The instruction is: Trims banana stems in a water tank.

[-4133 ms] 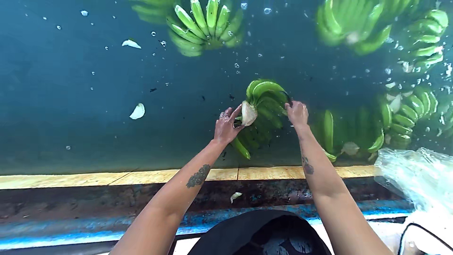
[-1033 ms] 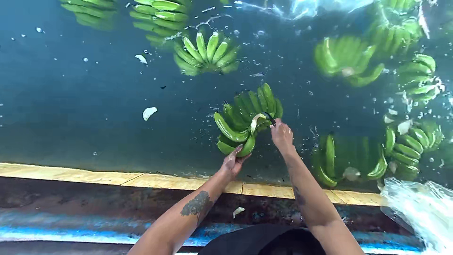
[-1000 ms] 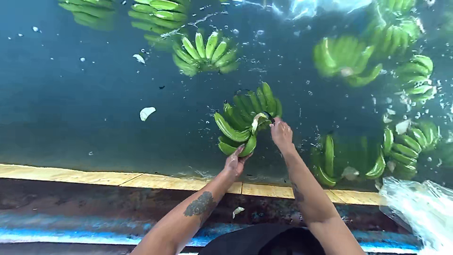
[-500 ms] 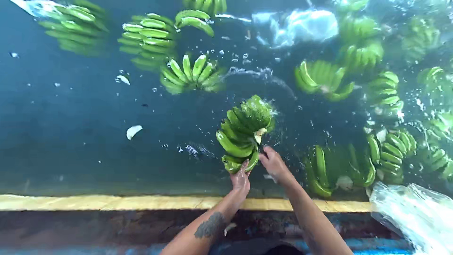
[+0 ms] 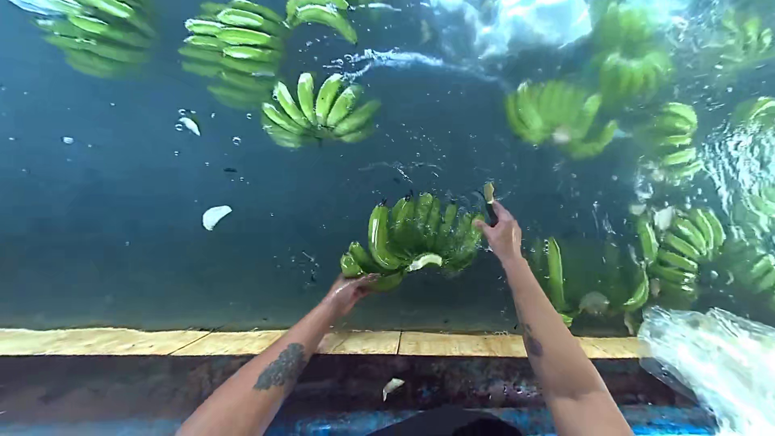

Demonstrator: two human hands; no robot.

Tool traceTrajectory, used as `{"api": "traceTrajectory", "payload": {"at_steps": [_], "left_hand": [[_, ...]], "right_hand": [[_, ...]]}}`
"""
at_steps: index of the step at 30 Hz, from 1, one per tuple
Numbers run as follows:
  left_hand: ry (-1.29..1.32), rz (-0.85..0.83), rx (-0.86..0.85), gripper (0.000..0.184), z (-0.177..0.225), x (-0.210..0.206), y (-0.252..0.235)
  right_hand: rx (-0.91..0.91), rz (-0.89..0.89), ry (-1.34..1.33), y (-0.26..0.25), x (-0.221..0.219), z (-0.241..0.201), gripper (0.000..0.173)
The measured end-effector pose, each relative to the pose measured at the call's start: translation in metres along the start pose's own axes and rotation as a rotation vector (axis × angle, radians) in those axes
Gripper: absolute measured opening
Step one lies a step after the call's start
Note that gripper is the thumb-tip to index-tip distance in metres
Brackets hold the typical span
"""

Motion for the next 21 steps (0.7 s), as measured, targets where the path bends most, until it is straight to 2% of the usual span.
{"api": "traceTrajectory", "payload": {"at_steps": [5,7,9,11,14,16,18,21], "left_hand": [[-0.222,0.037,0.028,0.056,0.018,0.047,-0.008],[-0.264,0.117,-0.005,0.059,0.030,0.066,-0.005],[-0.294,0.222,-0.017,0.057,0.040,0.090,-0.001],[-0.353,0.314,-0.025,0.057,0.054,0.119,0.001],[-0.444,0.393,-0.080,0.059,0.096,0.173,0.002],[-0.531,0.440,-0.104,0.056,0.138,0.209,0.008],[-0.682,0.529,-0.187,0.050,0.190,0.251,0.011],[-0.899,0.880,-0.337,0.058,0.272,0.303,0.044]], "right_hand": [[0.109,-0.449,0.185,-0.026,-0.074,-0.011,0.046],[0.157,-0.549,0.222,-0.024,-0.104,-0.015,0.033],[0.140,-0.574,0.145,-0.014,-0.131,-0.018,0.029],[0.009,-0.464,-0.120,-0.002,-0.150,-0.010,0.024],[-0.328,-0.155,-0.543,0.005,-0.151,0.016,0.025],[-0.401,-0.077,-0.506,0.002,-0.132,0.030,0.031],[-0.344,-0.059,-0.342,-0.010,-0.105,0.044,0.040],[-0.213,-0.009,-0.115,-0.025,-0.059,0.071,0.042]]}}
Point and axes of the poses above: each hand's wrist, its own y-axis away from the middle knuckle, its own x-axis out of the back of the hand, z = x × y, the point moved 8 cm from there along -y, towards the middle knuckle
